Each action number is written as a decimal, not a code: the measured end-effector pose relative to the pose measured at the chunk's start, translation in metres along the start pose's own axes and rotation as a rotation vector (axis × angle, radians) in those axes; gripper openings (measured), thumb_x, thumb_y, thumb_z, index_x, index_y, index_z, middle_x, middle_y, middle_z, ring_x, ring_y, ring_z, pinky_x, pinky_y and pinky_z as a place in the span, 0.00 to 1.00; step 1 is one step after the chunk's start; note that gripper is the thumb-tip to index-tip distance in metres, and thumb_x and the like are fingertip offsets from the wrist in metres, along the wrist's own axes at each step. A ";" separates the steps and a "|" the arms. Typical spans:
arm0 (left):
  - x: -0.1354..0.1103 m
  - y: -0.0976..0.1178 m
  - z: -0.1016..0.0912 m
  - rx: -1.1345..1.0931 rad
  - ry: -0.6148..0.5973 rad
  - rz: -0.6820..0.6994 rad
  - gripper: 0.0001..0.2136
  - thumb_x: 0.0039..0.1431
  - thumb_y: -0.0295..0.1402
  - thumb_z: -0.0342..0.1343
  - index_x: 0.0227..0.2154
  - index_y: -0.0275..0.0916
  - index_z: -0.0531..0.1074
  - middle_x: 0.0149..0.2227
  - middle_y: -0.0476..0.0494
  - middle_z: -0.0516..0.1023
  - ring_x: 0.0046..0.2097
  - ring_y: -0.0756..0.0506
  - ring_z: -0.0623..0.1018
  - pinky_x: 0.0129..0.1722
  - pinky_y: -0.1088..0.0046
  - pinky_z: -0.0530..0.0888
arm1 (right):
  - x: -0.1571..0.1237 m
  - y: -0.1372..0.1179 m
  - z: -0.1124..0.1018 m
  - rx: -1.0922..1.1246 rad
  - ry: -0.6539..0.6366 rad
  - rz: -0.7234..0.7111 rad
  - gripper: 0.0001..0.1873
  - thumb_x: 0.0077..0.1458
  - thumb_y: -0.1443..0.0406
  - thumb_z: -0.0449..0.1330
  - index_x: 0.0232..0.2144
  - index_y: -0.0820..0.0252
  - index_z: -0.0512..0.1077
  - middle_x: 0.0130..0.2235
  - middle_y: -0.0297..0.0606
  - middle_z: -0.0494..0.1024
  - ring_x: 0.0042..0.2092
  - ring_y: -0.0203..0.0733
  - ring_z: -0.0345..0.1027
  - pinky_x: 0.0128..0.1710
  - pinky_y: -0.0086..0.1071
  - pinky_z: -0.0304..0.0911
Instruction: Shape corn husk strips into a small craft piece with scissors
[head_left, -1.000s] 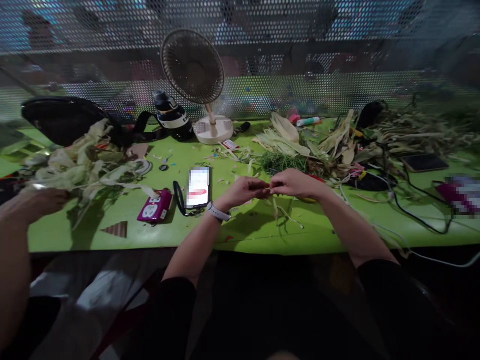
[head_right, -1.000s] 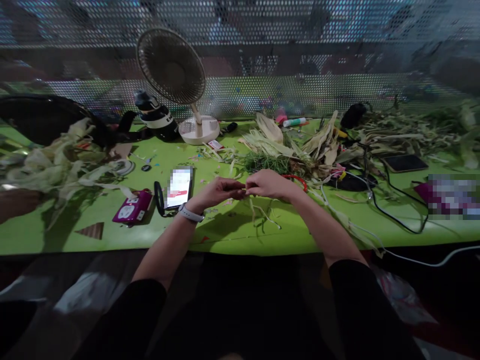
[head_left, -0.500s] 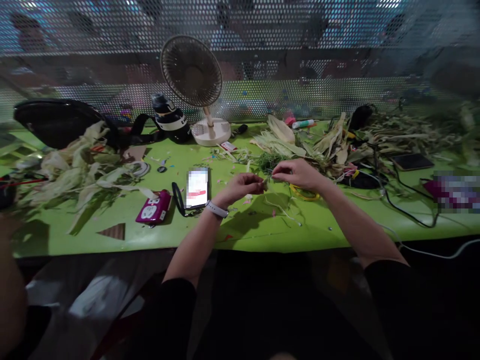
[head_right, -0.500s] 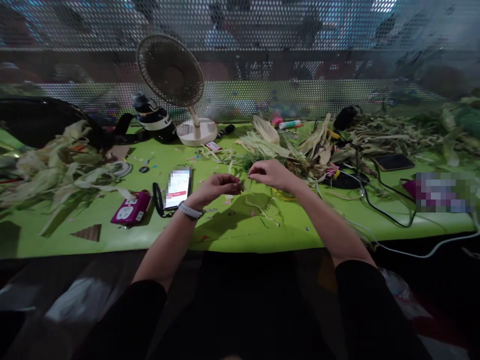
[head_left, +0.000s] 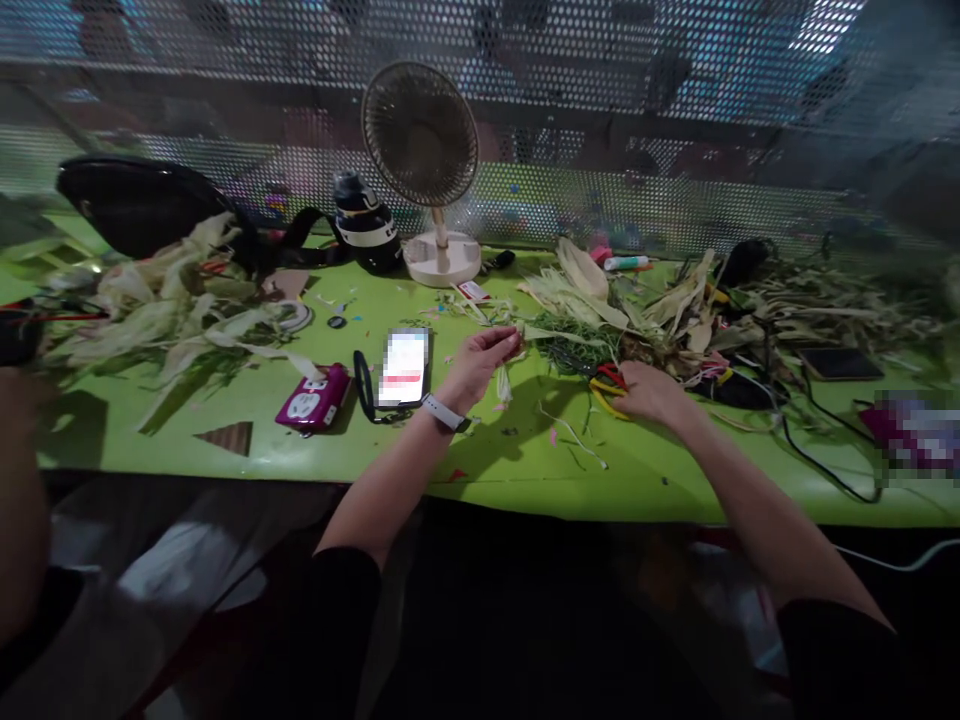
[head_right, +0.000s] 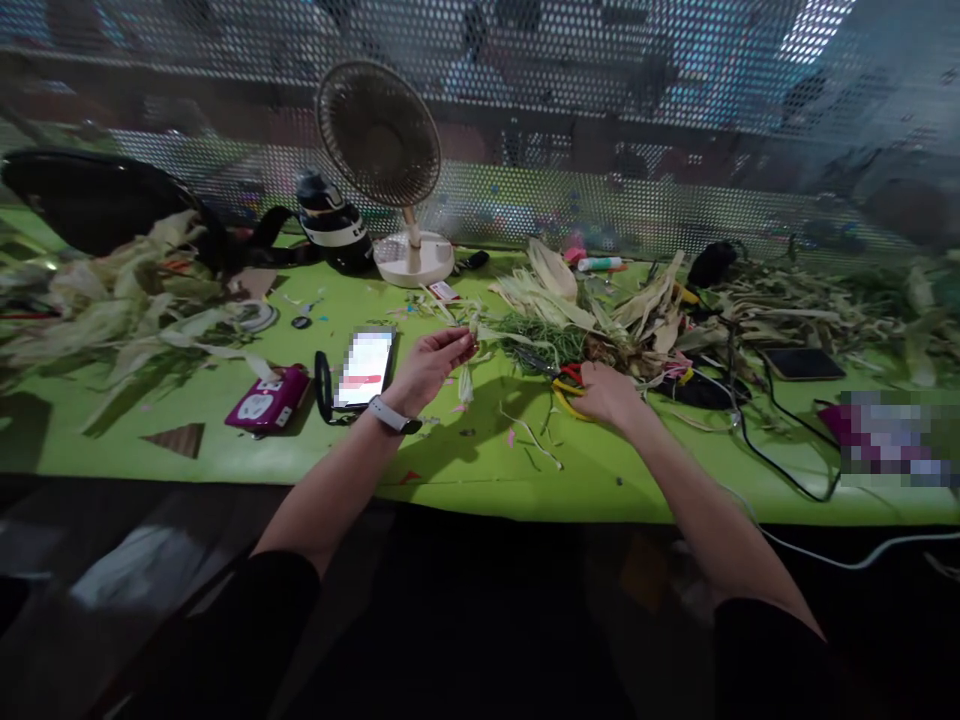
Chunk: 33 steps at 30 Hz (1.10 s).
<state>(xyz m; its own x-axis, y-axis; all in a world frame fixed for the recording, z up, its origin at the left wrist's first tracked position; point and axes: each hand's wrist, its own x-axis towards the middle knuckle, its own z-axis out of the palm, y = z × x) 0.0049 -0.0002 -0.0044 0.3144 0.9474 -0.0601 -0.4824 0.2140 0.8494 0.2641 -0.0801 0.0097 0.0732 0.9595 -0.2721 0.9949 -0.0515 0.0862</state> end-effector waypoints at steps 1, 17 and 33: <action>0.000 0.001 0.000 -0.014 0.021 0.018 0.12 0.38 0.30 0.73 0.28 0.36 0.80 0.30 0.48 0.82 0.33 0.53 0.79 0.44 0.73 0.75 | 0.003 -0.001 -0.003 0.008 -0.041 0.018 0.18 0.51 0.61 0.57 0.44 0.64 0.69 0.44 0.52 0.77 0.44 0.52 0.73 0.38 0.35 0.61; -0.006 0.003 0.007 -0.185 0.131 0.117 0.09 0.43 0.28 0.71 0.28 0.36 0.78 0.30 0.49 0.81 0.35 0.52 0.81 0.52 0.66 0.74 | -0.026 -0.003 0.007 0.536 0.038 -0.088 0.22 0.51 0.44 0.57 0.33 0.55 0.64 0.29 0.34 0.75 0.27 0.39 0.65 0.28 0.31 0.57; -0.011 -0.004 0.013 -0.170 0.123 0.065 0.08 0.43 0.28 0.70 0.28 0.36 0.77 0.30 0.50 0.81 0.34 0.53 0.80 0.50 0.71 0.75 | -0.013 -0.045 0.000 0.619 0.108 -0.214 0.24 0.53 0.41 0.51 0.34 0.53 0.58 0.28 0.34 0.72 0.28 0.41 0.63 0.28 0.32 0.55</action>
<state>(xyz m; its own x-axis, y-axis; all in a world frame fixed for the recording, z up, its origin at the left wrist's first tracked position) 0.0141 -0.0147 0.0000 0.1809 0.9802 -0.0807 -0.6323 0.1787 0.7538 0.2188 -0.0907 0.0090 -0.1055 0.9870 -0.1216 0.8449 0.0245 -0.5343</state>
